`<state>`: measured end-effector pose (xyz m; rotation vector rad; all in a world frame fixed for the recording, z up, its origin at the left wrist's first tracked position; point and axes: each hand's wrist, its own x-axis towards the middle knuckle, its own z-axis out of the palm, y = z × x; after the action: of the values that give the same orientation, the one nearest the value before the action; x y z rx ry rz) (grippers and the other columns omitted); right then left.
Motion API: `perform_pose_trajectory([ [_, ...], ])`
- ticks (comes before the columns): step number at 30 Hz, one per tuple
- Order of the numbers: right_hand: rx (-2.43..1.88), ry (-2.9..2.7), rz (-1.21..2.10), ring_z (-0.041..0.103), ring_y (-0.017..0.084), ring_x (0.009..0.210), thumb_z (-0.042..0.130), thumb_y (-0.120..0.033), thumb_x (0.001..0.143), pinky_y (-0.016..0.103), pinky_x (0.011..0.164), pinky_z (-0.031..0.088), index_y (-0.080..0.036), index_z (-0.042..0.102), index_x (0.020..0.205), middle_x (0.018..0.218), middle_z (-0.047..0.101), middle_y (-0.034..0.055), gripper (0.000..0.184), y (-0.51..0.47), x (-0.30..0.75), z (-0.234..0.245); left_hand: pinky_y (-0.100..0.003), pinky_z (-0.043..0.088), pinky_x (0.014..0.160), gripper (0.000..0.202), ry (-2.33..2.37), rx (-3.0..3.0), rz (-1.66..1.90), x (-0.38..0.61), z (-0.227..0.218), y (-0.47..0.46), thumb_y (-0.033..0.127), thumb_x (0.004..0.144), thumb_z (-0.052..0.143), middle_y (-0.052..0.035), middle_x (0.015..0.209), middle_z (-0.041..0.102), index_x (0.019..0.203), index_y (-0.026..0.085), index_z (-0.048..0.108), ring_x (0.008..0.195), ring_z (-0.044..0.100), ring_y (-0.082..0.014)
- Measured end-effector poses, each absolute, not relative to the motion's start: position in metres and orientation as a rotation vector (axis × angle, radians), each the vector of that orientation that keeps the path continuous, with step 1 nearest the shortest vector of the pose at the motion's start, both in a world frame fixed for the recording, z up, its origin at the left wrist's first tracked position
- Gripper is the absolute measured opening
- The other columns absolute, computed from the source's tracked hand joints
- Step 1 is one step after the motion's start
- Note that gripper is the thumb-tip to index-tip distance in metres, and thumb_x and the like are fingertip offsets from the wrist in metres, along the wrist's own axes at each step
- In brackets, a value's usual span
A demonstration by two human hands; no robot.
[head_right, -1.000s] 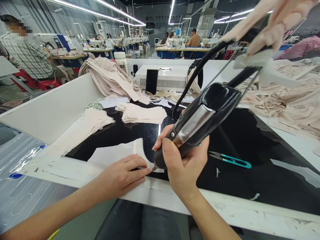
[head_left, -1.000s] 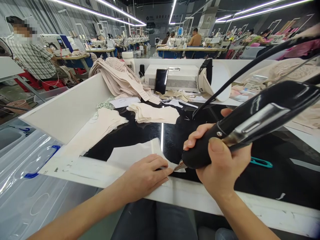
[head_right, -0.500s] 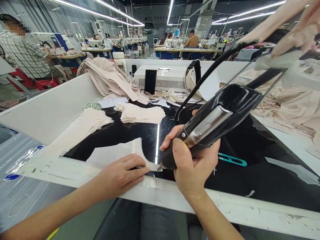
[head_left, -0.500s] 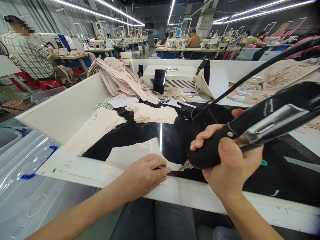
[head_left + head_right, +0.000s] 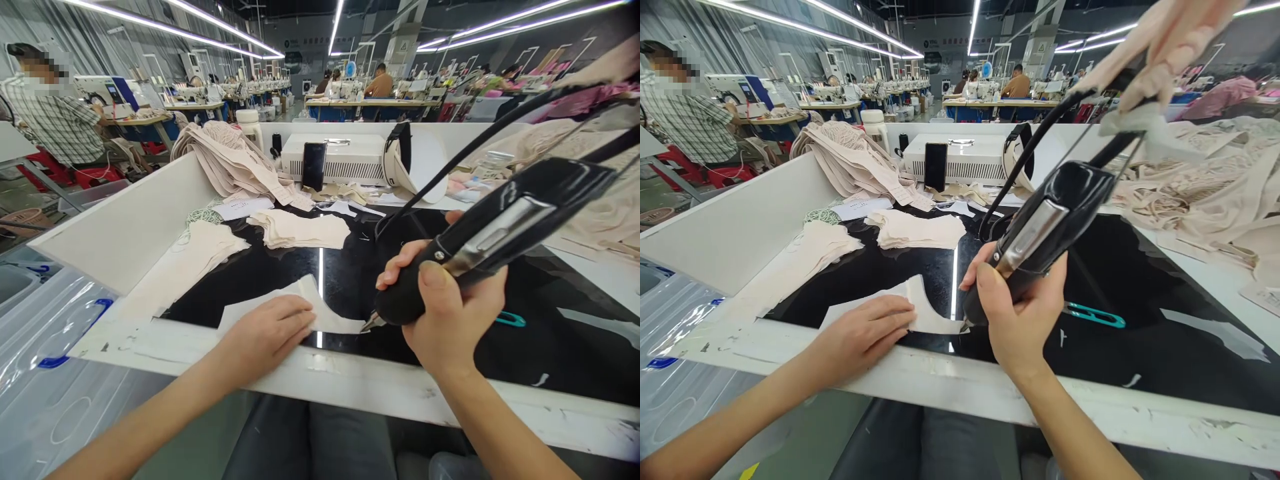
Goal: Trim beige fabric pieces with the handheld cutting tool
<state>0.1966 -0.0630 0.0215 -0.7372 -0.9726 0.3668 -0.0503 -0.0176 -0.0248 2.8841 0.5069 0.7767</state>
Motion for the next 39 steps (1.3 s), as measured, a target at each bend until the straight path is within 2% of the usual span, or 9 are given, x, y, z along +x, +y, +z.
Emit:
perform_pose_trajectory([
  [9,-0.703,-0.965,0.299,0.066,0.013,0.058,0.094,-0.045,0.089,0.029,0.054,0.061,-0.029,0.062,0.102,0.083,0.072,-0.0068,0.038,-0.022,0.218,0.019,-0.036,0.067,0.091,0.027,0.719,2.882,0.548,-0.059,-0.017,-0.032,0.018,0.118,0.05,-0.0103,0.119,0.078,0.12,0.017,0.077,0.105,0.077,-0.0242],
  [14,-0.689,-0.942,0.345,0.066,0.013,0.058,0.095,-0.05,0.088,0.029,0.055,0.06,-0.028,0.064,0.101,0.083,0.072,-0.0062,0.041,-0.02,0.212,0.023,-0.031,0.065,0.083,0.023,0.793,2.682,0.289,-0.042,0.005,-0.039,0.014,0.115,0.054,-0.0033,0.108,0.073,0.113,0.022,0.076,0.088,0.077,-0.0178],
  [16,-0.693,-0.943,0.373,0.066,0.013,0.059,0.095,-0.052,0.087,0.029,0.055,0.06,-0.028,0.064,0.102,0.083,0.072,-0.0059,0.042,-0.022,0.209,0.023,-0.033,0.066,0.09,0.021,0.769,2.703,0.292,-0.035,0.011,-0.027,0.013,0.114,0.057,-0.004,0.115,0.074,0.121,0.022,0.074,0.096,0.079,-0.0193],
  [19,-0.708,-0.935,0.398,0.066,0.013,0.059,0.094,-0.055,0.088,0.029,0.056,0.06,-0.029,0.063,0.1,0.083,0.072,-0.0057,0.043,-0.026,0.203,0.022,-0.042,0.064,0.112,0.025,0.629,2.756,0.34,-0.022,0.013,-0.002,0.014,0.112,0.066,-0.0084,0.136,0.075,0.136,0.021,0.067,0.127,0.075,-0.0253],
  [23,-0.704,-0.928,0.408,0.065,0.013,0.059,0.093,-0.054,0.088,0.03,0.053,0.06,-0.03,0.062,0.101,0.083,0.071,-0.0056,0.041,-0.028,0.196,0.02,-0.05,0.05,0.133,0.046,0.401,2.71,0.239,-0.002,0.011,0.026,0.021,0.108,0.078,-0.0122,0.161,0.067,0.15,0.023,0.06,0.165,0.051,-0.0302],
  [25,-0.702,-0.93,0.419,0.065,0.014,0.059,0.092,-0.051,0.089,0.03,0.053,0.061,-0.03,0.062,0.102,0.083,0.071,-0.0056,0.039,-0.029,0.193,0.021,-0.054,0.047,0.135,0.05,0.389,2.675,0.142,0.006,0.011,0.033,0.024,0.106,0.081,-0.013,0.163,0.065,0.151,0.025,0.059,0.168,0.046,-0.0325],
  [29,-0.689,-0.937,0.447,0.064,0.013,0.059,0.091,-0.045,0.091,0.031,0.054,0.062,-0.03,0.061,0.102,0.084,0.07,-0.0058,0.035,-0.03,0.189,0.023,-0.068,0.035,0.139,0.052,0.444,2.584,-0.008,0.012,0.013,0.038,0.029,0.105,0.084,-0.0141,0.161,0.065,0.15,0.026,0.059,0.156,0.06,-0.0344],
  [31,-0.696,-0.94,0.455,0.063,0.013,0.059,0.09,-0.044,0.092,0.032,0.054,0.06,-0.03,0.061,0.102,0.084,0.068,-0.0057,0.034,-0.03,0.187,0.023,-0.071,0.027,0.141,0.051,0.456,2.548,-0.061,0.012,0.014,0.039,0.029,0.105,0.084,-0.0119,0.16,0.066,0.15,0.027,0.059,0.157,0.058,-0.034],
  [39,-0.76,-0.947,0.458,0.061,0.016,0.067,0.087,-0.047,0.091,0.034,0.06,0.057,-0.031,0.059,0.104,0.085,0.066,-0.0037,0.035,-0.033,0.181,0.02,-0.072,0.017,0.143,0.054,0.497,2.575,-0.197,0.016,0.022,0.038,0.036,0.104,0.086,-0.0099,0.17,0.06,0.151,0.029,0.06,0.171,0.041,-0.0339],
])
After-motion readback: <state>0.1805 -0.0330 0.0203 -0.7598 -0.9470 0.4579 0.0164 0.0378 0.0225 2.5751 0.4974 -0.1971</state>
